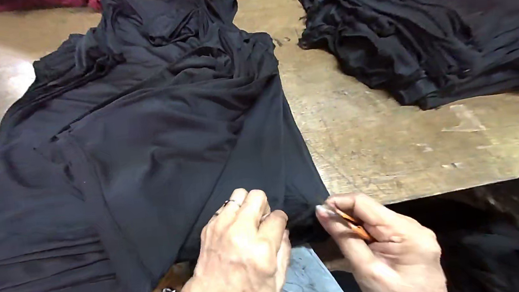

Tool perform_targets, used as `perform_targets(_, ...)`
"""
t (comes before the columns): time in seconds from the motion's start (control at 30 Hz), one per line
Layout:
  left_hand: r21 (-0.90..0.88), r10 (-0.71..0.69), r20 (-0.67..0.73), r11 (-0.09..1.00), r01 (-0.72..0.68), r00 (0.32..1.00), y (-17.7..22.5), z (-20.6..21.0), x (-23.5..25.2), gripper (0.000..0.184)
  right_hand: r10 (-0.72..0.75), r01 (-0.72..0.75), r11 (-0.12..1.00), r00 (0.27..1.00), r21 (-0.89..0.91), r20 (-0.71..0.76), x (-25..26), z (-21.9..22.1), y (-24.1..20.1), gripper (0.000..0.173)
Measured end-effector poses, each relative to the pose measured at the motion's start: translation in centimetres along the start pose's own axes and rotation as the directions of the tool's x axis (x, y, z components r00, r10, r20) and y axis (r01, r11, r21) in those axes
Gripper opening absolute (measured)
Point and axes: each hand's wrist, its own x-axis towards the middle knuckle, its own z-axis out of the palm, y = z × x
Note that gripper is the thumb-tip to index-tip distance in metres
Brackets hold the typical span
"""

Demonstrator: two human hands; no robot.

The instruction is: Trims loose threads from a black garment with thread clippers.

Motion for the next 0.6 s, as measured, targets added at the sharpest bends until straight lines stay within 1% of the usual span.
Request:
perform_targets(0.03, -0.042, -0.008, 0.004, 0.999, 0.008, 1.0, -0.1, -0.4, 0.2, 0.02, 0.026, -0.026, 0.998, 1.0, 0.062, -0.003, 0.0, -0.3, -0.1, 0.007)
perform_targets(0.1, -0.125, -0.02, 0.051, 0.992, 0.027, 0.998, -0.2, -1.3, 0.4, 0.024, 0.043, -0.041, 0.992, 0.999, 0.117, -0.014, -0.1, -0.6, -0.3, 0.005)
perform_targets(0.17, -0.155, -0.01, 0.077, 0.988, 0.022, 0.997, -0.4, -2.0, 0.5, 0.026, 0.022, -0.019, 0.991, 0.999, 0.13, -0.024, -0.2, -0.6, -0.3, 0.005)
perform_targets(0.23, -0.197, -0.02, 0.057, 0.98, 0.031, 0.998, -0.4, -2.8, 0.4, 0.027, -0.02, 0.024, 0.994, 0.999, 0.104, -0.04, -0.1, -0.3, -0.5, 0.008)
perform_targets(0.27, -0.235, -0.033, 0.04, 0.971, 0.042, 0.999, -0.3, -3.3, 0.4, 0.026, -0.036, 0.039, 0.997, 0.999, 0.072, -0.034, 0.0, -0.3, -0.8, 0.013)
perform_targets(0.33, -0.315, -0.072, 0.024, 0.946, 0.076, 0.997, 0.3, -4.8, 0.4, 0.023, -0.062, 0.062, 0.998, 0.998, -0.027, -0.007, 0.3, 0.1, -1.2, 0.036)
perform_targets(0.37, -0.353, -0.11, 0.01, 0.929, 0.106, 0.994, 0.6, -5.3, 0.3, 0.022, -0.096, 0.096, 0.993, 0.995, -0.07, -0.007, 0.4, 0.6, -1.2, 0.042)
perform_targets(0.4, -0.388, -0.154, -0.004, 0.911, 0.14, 0.988, 0.8, -5.7, 0.1, 0.021, -0.141, 0.138, 0.985, 0.99, -0.103, -0.019, 0.4, 1.4, -1.1, 0.04)
perform_targets(0.47, -0.423, -0.226, -0.013, 0.884, 0.2, 0.974, 0.8, -6.6, -0.6, 0.023, -0.208, 0.202, 0.973, 0.977, -0.115, -0.044, 0.3, 3.0, -1.0, 0.022)
perform_targets(0.5, -0.433, -0.265, -0.033, 0.873, 0.225, 0.964, 0.6, -6.9, -1.1, 0.025, -0.225, 0.219, 0.97, 0.973, -0.1, -0.052, 0.1, 3.6, -1.0, 0.016)
perform_targets(0.6, -0.514, -0.389, -0.166, 0.818, 0.257, 0.906, -0.6, -7.0, -2.7, 0.029, -0.242, 0.24, 0.968, 0.97, -0.076, -0.02, -0.7, 3.8, -1.5, 0.017)
